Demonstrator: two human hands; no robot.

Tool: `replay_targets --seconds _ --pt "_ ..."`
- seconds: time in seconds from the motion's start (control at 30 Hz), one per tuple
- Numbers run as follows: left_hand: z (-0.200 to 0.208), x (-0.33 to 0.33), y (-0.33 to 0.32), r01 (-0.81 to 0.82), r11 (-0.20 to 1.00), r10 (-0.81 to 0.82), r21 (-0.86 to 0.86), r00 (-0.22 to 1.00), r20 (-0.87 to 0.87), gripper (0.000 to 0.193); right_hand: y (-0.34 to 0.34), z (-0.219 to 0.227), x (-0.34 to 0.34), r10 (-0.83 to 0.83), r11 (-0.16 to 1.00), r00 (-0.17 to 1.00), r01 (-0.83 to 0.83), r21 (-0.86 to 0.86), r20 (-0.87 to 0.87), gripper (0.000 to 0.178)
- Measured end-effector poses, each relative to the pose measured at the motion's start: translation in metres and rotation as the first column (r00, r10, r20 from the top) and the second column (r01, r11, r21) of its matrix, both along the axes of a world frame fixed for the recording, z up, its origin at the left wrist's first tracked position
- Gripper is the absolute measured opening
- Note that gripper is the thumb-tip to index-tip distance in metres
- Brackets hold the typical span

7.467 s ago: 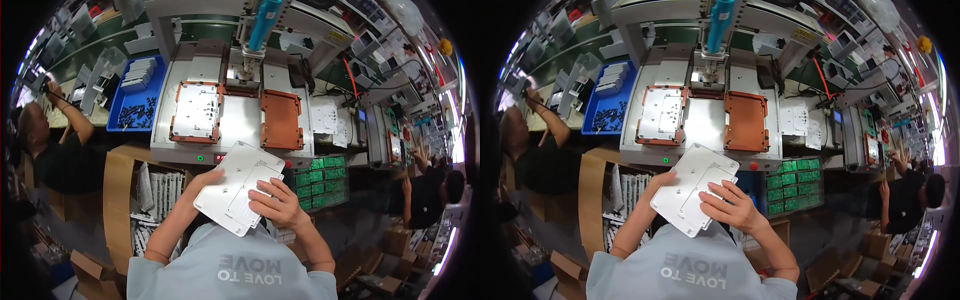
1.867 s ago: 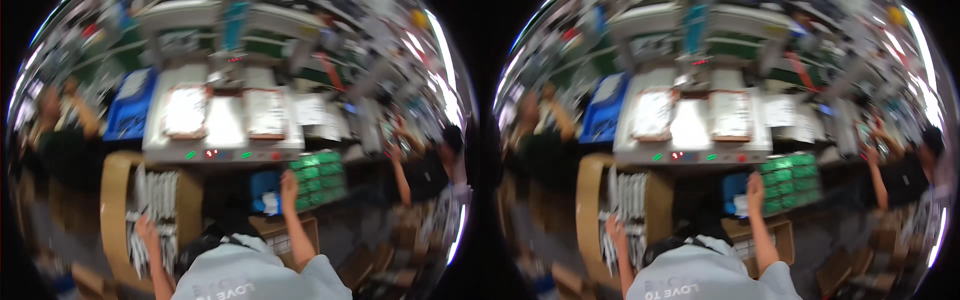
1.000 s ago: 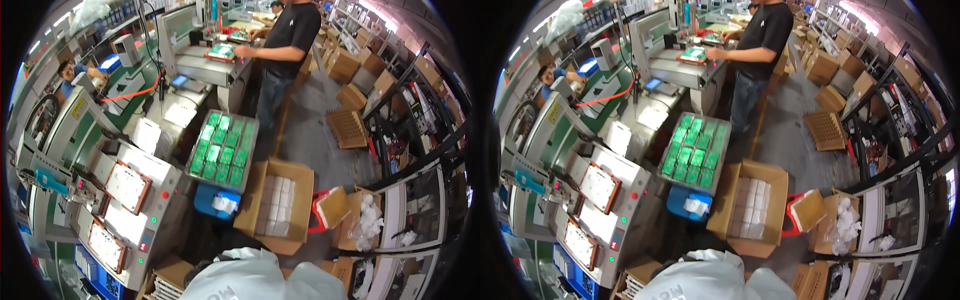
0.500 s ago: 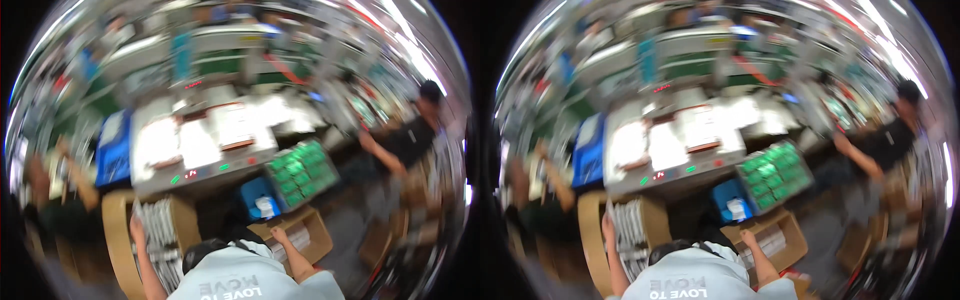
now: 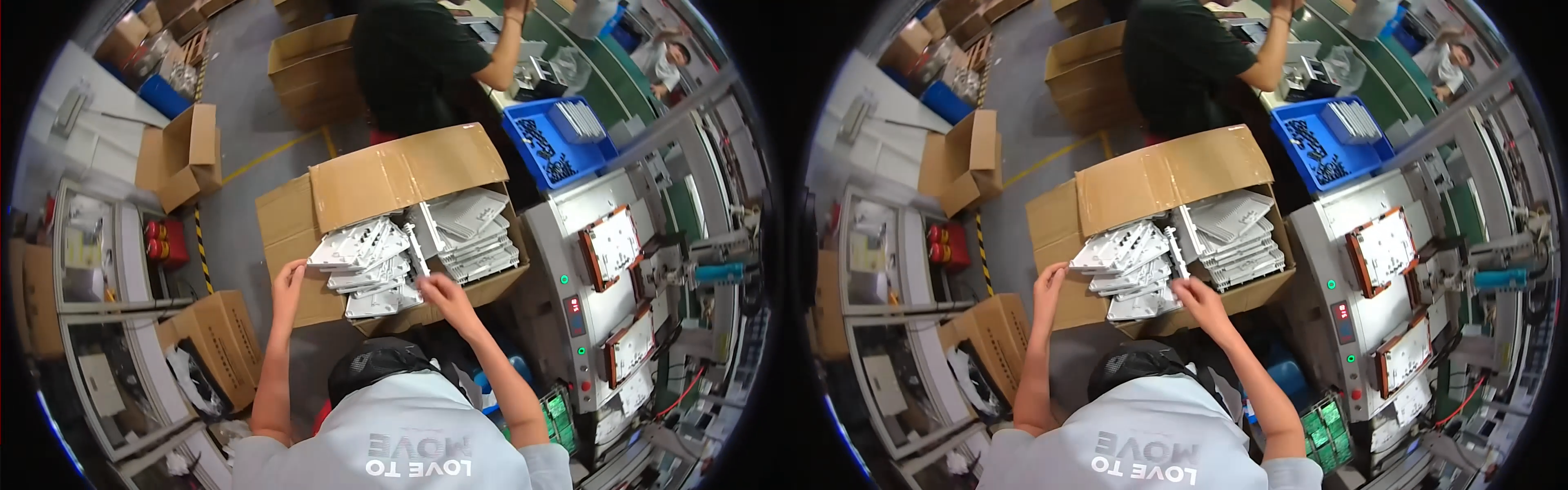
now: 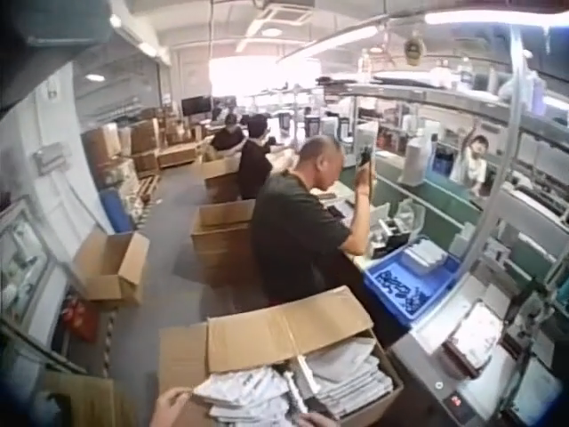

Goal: Assembling, inspecting, and packaging plastic housings for electronic components on a production line.

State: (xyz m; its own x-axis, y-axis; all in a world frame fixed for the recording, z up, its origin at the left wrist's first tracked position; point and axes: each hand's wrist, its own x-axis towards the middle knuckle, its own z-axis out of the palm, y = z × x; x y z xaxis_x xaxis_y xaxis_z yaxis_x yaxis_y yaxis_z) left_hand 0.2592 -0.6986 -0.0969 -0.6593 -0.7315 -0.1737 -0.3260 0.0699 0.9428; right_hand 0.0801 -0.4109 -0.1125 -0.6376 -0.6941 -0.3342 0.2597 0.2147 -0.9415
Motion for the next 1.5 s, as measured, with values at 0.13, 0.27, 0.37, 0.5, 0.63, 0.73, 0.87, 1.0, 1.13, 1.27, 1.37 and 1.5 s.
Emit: replay_targets --seconds 0.13,0.27,0.37,0.5,0.63,0.73,0.87,1.0,1.13,1.27,1.37,1.5 --pt "-0.021 0.012 0.001 -0.049 0.996 0.050 0.076 0.999 -0.017 0.029 -0.065 0.011 -0.020 0.020 0.995 0.988 -0.004 0.102 -0.151 0.033" --pt "-0.062 -0.003 -0.024 -0.086 0.995 0.086 0.054 0.996 0.006 0.035 -0.080 -0.014 -0.026 0.056 0.950 0.993 -0.021 0.312 -0.103 0.043" --pt "-0.074 -0.028 -0.050 0.012 0.979 -0.051 0.206 0.982 0.182 0.040 -0.078 -0.033 -0.021 0.013 0.922 0.991 -0.062 0.381 0.130 0.056" --pt "-0.071 -0.061 -0.087 0.234 0.812 -0.342 0.534 0.933 0.112 0.038 -0.108 -0.052 -0.026 -0.399 0.914 0.913 0.388 0.116 0.085 0.059" --pt "-0.067 -0.081 -0.089 0.224 0.691 -0.425 0.687 0.895 0.135 0.034 -0.117 -0.075 -0.041 -0.394 0.911 0.901 0.357 0.207 0.181 0.044" --pt "-0.080 -0.076 -0.084 0.171 0.544 -0.460 0.822 0.880 0.121 0.034 -0.118 -0.065 -0.038 -0.364 0.923 0.916 0.332 0.192 0.167 0.036" --pt "-0.090 -0.073 -0.082 0.193 0.314 -0.455 0.930 0.890 -0.031 0.040 -0.122 -0.021 -0.034 -0.235 0.963 0.929 0.183 0.197 0.284 0.034" --pt "-0.072 -0.082 -0.053 0.243 0.141 -0.457 0.960 0.876 -0.155 0.044 -0.118 -0.037 -0.047 -0.186 0.980 0.896 0.142 0.137 0.404 0.044" --pt "-0.085 -0.076 -0.048 0.255 0.294 -0.471 0.921 0.877 -0.092 0.046 -0.134 -0.007 -0.049 -0.251 0.944 0.901 0.146 0.297 0.354 0.072" --pt "-0.056 -0.074 -0.023 0.276 0.478 -0.418 0.834 0.907 -0.060 0.043 -0.131 0.003 -0.046 -0.268 0.948 0.901 0.183 0.261 0.342 0.039" --pt "-0.024 -0.074 -0.025 0.318 0.570 -0.458 0.757 0.888 -0.029 0.048 -0.111 -0.013 -0.036 -0.318 0.939 0.886 0.245 0.241 0.336 0.046" --pt "-0.056 -0.082 -0.056 0.317 0.639 -0.460 0.701 0.888 0.018 0.061 -0.089 0.020 -0.024 -0.320 0.947 0.806 0.287 0.145 0.497 0.042"
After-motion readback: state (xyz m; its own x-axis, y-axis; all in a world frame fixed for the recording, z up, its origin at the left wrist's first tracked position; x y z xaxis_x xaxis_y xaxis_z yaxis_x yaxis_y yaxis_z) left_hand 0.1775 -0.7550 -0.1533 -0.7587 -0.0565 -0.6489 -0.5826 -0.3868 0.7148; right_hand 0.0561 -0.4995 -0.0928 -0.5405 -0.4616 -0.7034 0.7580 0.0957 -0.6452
